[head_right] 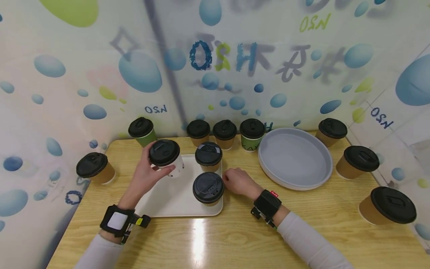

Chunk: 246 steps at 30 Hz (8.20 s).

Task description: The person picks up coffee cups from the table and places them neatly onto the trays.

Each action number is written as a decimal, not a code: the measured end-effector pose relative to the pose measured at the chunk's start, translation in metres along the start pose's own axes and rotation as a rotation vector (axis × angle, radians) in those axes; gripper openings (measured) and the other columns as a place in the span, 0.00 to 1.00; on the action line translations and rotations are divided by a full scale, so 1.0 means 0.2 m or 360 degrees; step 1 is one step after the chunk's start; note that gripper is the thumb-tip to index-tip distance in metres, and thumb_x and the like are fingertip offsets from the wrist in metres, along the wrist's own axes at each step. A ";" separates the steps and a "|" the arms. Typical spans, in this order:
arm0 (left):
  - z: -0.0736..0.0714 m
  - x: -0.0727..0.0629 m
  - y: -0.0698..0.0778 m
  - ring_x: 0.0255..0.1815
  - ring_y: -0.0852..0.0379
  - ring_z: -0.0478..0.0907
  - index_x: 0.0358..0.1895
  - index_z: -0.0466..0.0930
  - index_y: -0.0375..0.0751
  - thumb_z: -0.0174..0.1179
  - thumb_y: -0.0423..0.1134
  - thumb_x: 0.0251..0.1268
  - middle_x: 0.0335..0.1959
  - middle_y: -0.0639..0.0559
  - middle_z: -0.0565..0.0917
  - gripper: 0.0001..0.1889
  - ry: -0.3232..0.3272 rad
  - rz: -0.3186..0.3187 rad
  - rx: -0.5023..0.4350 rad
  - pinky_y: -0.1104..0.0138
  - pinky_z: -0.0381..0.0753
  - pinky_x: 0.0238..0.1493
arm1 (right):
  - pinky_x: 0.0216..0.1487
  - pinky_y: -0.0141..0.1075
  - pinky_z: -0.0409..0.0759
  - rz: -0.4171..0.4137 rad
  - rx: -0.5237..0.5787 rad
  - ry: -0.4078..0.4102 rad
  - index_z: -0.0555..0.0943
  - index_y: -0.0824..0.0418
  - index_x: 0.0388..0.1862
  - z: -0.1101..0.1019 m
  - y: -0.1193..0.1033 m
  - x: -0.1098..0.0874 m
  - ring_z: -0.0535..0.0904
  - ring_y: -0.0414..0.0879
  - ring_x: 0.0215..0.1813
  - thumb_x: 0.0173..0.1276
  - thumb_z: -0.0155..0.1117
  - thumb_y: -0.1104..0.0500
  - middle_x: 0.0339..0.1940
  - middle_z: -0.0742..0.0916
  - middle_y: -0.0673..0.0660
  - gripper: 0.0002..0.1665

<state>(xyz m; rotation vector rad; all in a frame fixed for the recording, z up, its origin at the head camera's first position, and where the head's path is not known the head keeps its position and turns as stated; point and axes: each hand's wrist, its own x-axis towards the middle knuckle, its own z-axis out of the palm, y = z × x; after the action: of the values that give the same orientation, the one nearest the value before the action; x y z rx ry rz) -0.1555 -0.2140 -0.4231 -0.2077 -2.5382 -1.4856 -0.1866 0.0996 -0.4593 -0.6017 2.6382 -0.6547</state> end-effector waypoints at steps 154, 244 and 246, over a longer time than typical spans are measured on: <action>-0.60 -0.17 -0.37 0.81 0.43 0.55 0.80 0.55 0.44 0.73 0.36 0.62 0.80 0.41 0.58 0.46 0.0841 -0.0444 0.0252 0.51 0.52 0.80 | 0.32 0.35 0.63 -0.0046 -0.0007 -0.0066 0.80 0.55 0.25 0.00 -0.01 0.00 0.68 0.43 0.26 0.75 0.62 0.61 0.21 0.73 0.47 0.15; -0.33 -0.01 -0.26 0.82 0.28 0.41 0.84 0.40 0.42 0.67 0.38 0.69 0.83 0.33 0.44 0.50 -0.0118 -0.0064 0.0116 0.32 0.51 0.74 | 0.33 0.36 0.65 -0.0036 -0.0004 -0.0064 0.80 0.56 0.26 0.01 -0.01 0.00 0.70 0.44 0.27 0.77 0.61 0.62 0.22 0.74 0.48 0.14; -0.37 -0.01 -0.25 0.83 0.30 0.43 0.84 0.44 0.38 0.64 0.39 0.72 0.82 0.33 0.47 0.46 -0.0047 -0.0060 0.0085 0.35 0.52 0.75 | 0.33 0.36 0.65 -0.0037 -0.0002 -0.0061 0.80 0.56 0.26 0.00 -0.01 0.00 0.70 0.43 0.27 0.76 0.61 0.61 0.22 0.75 0.48 0.14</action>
<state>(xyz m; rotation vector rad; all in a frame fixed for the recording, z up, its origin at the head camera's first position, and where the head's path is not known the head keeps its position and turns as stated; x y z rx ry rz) -0.1582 -0.3027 -0.4302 -0.1762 -2.6152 -1.4366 -0.1852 0.0980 -0.4590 -0.6401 2.5999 -0.6416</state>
